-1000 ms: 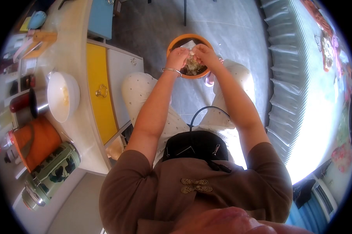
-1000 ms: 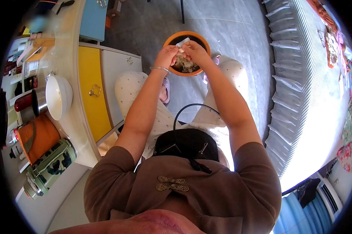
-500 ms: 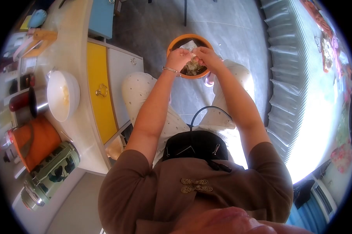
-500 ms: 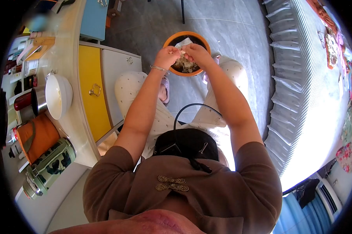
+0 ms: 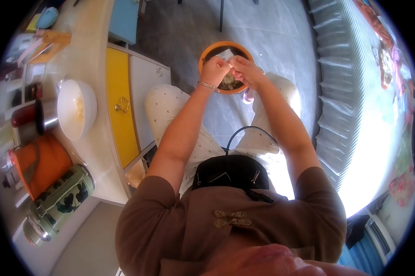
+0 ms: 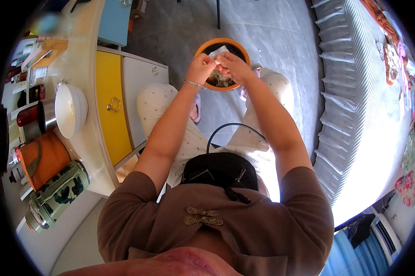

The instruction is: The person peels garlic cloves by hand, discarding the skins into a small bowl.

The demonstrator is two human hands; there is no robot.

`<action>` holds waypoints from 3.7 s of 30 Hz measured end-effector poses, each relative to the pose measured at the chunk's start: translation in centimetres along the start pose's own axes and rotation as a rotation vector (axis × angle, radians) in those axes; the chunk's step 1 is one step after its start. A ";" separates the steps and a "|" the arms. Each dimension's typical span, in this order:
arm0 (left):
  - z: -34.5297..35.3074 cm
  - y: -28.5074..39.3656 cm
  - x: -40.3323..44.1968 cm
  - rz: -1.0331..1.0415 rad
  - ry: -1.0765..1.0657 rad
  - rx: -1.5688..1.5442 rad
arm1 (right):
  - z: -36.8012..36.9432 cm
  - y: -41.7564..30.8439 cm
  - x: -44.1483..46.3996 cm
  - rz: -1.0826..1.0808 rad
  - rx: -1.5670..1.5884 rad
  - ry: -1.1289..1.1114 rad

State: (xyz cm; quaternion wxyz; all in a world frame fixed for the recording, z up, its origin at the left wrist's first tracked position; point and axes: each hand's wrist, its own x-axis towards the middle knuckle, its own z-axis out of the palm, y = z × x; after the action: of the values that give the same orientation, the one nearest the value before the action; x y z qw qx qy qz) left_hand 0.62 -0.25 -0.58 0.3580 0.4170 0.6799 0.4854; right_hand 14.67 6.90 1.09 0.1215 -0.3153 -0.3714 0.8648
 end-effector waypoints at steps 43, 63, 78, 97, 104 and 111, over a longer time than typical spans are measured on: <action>-0.2 -2.4 0.8 -0.361 0.000 -0.191 | 0.0 0.1 0.6 -0.204 -0.430 0.241; -1.2 0.3 0.3 -0.079 -0.012 0.146 | 0.6 0.7 0.3 -0.589 -1.074 0.293; -1.4 1.4 0.0 0.068 -0.043 0.369 | 0.0 0.8 -0.1 -0.602 -1.067 0.154; -2.2 -0.4 1.1 -0.440 -0.112 -0.503 | 1.0 -0.9 -0.2 -0.307 -0.329 0.167; -1.9 -2.2 1.6 -0.445 -0.043 -0.040 | 0.5 -0.8 0.0 -0.287 -0.178 0.172; -1.5 0.3 0.4 -0.287 0.009 0.261 | 0.5 -0.8 -0.1 -0.274 -0.180 0.161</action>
State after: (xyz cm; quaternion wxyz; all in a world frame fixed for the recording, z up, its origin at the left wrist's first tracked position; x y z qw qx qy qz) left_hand -0.83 -0.36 0.09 0.3637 0.3564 0.7911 0.3389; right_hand 14.36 7.12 1.96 0.2390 -0.3394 -0.4758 0.7755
